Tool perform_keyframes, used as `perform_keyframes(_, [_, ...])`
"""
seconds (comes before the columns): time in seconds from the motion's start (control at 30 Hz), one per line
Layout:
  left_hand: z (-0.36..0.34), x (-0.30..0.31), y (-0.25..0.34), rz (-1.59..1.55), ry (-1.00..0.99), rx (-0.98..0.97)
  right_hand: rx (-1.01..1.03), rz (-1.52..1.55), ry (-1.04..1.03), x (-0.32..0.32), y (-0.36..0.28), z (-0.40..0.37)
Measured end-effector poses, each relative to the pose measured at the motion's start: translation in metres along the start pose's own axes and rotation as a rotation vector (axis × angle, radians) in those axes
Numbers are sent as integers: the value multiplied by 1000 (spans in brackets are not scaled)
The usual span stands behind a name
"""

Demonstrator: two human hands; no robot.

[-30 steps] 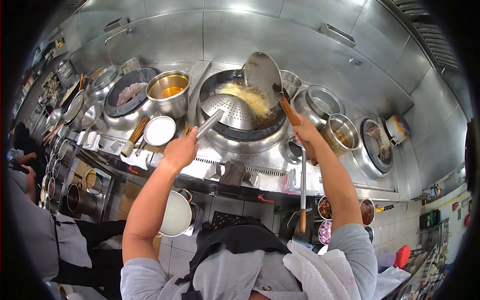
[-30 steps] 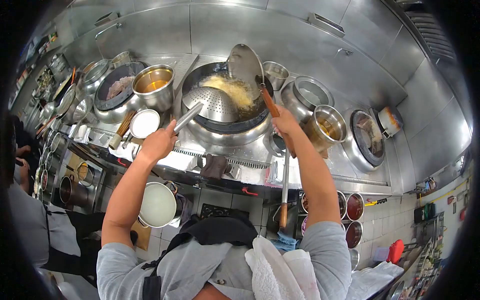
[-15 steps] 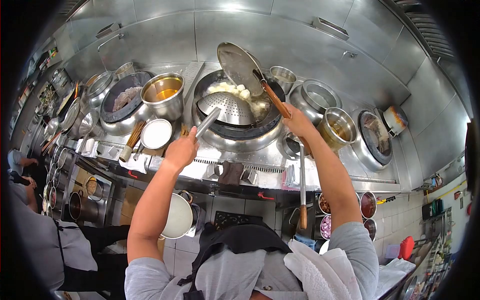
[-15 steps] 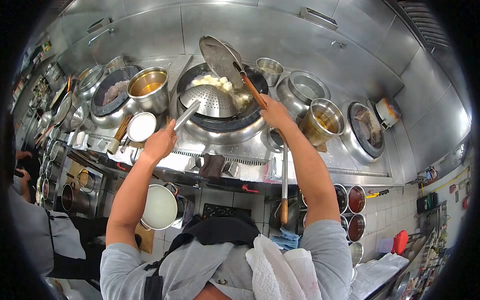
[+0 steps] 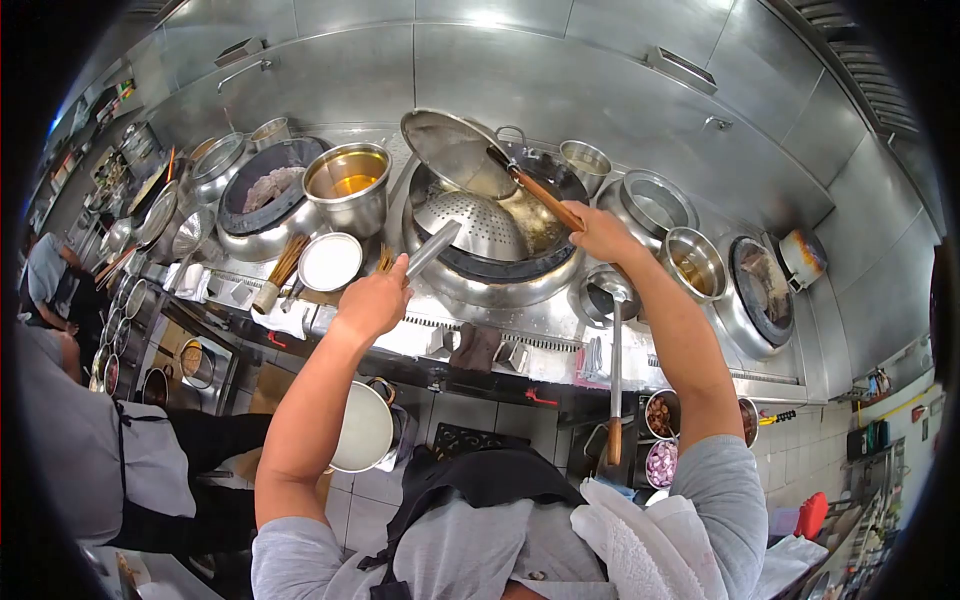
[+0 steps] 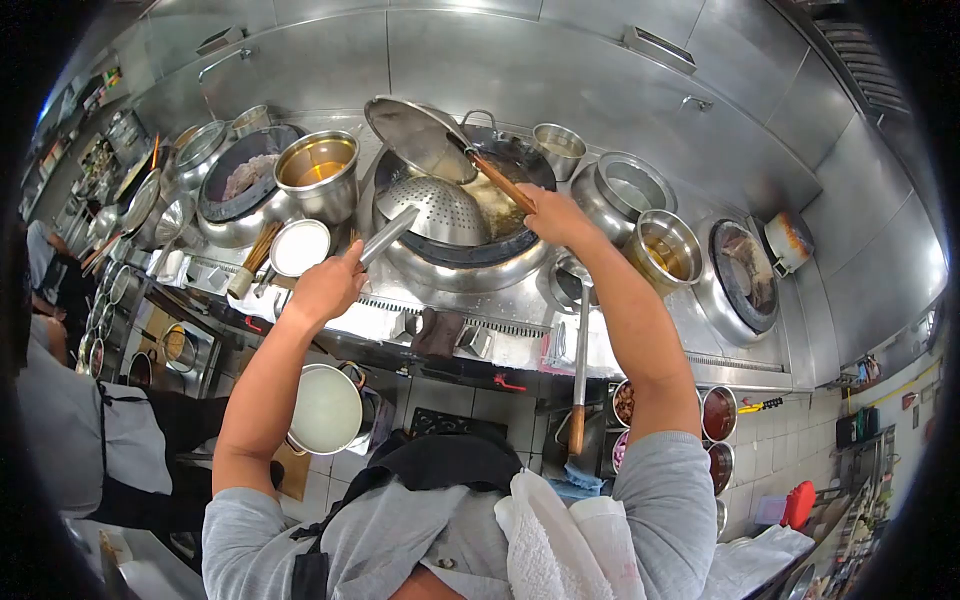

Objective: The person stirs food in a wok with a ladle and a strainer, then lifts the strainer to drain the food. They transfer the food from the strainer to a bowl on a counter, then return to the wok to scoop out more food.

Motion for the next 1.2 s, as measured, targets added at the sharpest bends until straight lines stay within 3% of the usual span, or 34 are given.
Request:
perform_keyframes(0.33, [0,15,-2,6,-3,14,-94,-33,65,-24,34,4])
perform_keyframes(0.6, [-1,13,-2,4,-13,37,-106,-109,226,8,67,19])
perform_keyframes(0.73, [-1,13,-1,7,-11,42,-205,-242,157,22,65,38])
perform_keyframes(1.2, [8,-15,-9,-72,-9,3,-33,-157,22,-14,53,14])
Point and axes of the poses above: each hand's wrist, its own z-axis towards the middle knuckle, its own x-axis out of the back of the hand, y = z × x, the point moved 2 cm from there along z, towards the middle knuckle, and after that the axes turned 8 degrees about -x, right-handed, at the moved point
